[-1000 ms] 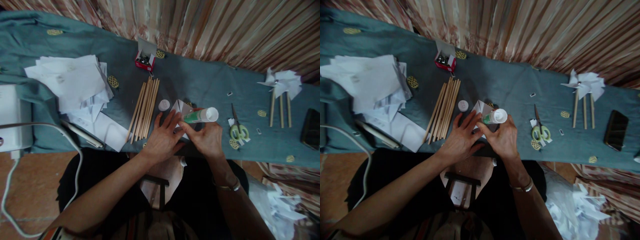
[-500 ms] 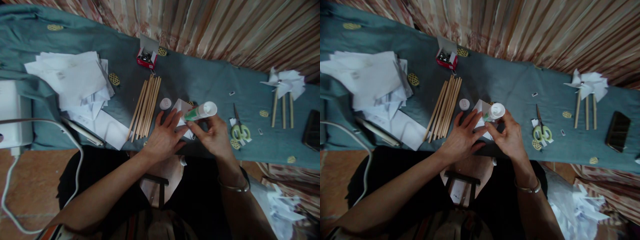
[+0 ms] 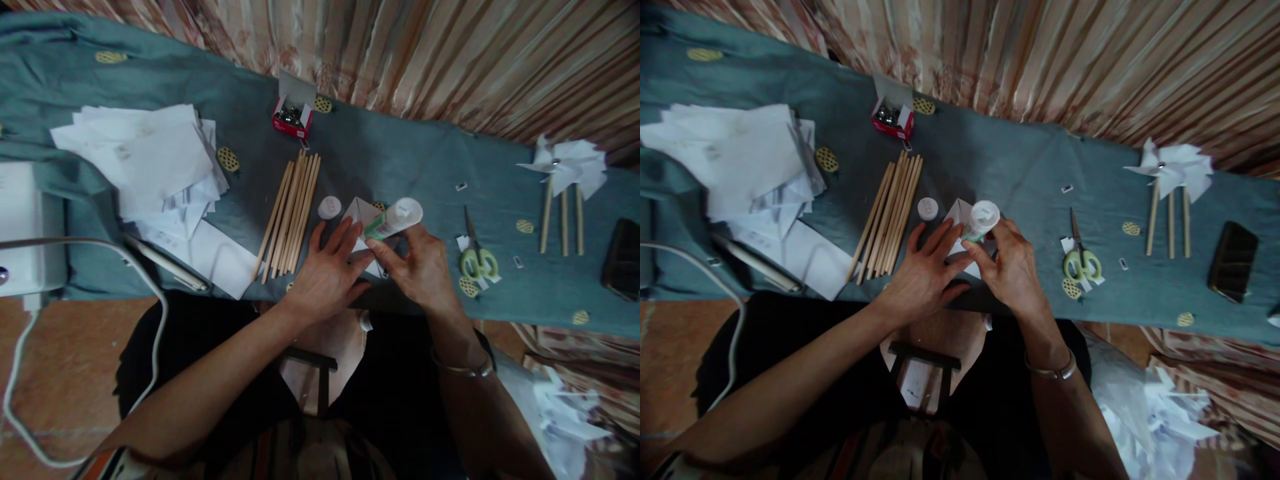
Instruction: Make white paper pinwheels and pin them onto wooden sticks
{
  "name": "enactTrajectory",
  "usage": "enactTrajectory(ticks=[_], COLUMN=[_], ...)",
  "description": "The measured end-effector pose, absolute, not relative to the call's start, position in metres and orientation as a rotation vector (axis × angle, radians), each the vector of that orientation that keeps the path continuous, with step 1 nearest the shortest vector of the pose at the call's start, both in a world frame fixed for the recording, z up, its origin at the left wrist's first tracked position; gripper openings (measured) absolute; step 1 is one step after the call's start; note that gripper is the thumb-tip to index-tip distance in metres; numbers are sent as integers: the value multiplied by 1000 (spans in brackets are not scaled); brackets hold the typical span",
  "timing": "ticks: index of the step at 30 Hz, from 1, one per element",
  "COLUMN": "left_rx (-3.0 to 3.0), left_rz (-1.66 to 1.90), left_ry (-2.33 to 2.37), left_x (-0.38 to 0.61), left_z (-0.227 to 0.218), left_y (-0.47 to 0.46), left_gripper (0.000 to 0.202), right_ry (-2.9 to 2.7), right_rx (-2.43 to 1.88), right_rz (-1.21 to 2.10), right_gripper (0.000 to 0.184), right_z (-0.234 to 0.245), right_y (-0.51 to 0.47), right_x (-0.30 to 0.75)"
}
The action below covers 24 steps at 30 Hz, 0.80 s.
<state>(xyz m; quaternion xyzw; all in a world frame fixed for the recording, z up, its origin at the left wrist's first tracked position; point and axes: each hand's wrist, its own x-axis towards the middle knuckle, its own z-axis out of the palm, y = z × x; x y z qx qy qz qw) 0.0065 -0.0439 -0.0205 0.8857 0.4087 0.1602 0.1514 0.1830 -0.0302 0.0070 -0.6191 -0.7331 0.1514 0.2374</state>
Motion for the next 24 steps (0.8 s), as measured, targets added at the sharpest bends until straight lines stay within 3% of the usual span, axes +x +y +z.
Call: enactTrajectory(ticks=[10, 24], left_rx=[2567, 2617], left_rz=[427, 460], left_ry=[1170, 1163], left_x=[7, 5], left_z=[-19, -21], left_y=[-43, -43], left_gripper=[42, 55], right_ry=[-1859, -673], right_rx=[-1751, -1299], right_rz=[361, 1098], right_gripper=[41, 23], right_z=[0, -6], right_y=[-32, -22], right_x=[171, 214])
